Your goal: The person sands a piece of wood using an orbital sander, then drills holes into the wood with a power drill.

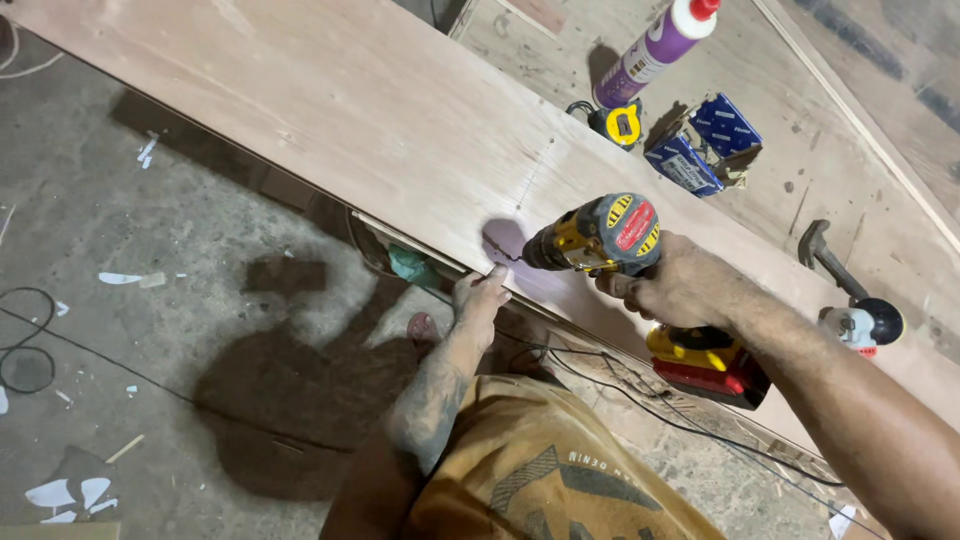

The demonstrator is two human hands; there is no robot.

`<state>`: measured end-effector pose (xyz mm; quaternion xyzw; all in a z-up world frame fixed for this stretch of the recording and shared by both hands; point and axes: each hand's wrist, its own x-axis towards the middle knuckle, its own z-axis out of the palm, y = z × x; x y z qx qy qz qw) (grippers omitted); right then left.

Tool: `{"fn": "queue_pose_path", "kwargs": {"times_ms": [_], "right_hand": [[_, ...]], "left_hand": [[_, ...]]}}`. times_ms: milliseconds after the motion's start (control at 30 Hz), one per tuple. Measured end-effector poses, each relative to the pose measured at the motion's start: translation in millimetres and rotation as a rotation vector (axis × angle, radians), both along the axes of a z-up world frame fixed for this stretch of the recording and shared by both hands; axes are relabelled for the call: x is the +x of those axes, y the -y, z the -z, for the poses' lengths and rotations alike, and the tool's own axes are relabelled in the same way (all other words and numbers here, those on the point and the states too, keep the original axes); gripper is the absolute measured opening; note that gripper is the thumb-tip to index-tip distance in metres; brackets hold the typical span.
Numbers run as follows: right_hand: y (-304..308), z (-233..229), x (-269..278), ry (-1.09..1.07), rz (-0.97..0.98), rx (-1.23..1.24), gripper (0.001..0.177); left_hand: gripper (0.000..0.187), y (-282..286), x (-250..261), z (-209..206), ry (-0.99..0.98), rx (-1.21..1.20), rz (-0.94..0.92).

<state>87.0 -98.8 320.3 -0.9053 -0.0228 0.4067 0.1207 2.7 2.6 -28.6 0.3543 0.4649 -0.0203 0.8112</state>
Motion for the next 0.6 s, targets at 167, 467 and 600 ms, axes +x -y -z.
{"fn": "queue_pose_path", "kwargs": {"times_ms": [167,467,600], "right_hand": [[-3,-6,-4,0.013,-0.009,0.012,0.022],[8,14,4,0.026,-0.098,0.038,0.025],[9,-1,0,0.012,-0.072,0.04,0.023]], "left_hand": [[0.04,-28,-22,-60,-0.06,0.557,0.634],[0.01,-64,39,-43,0.604,1.612,0.874],[0.014,-64,44,17,0.687,1.57,0.893]]}}
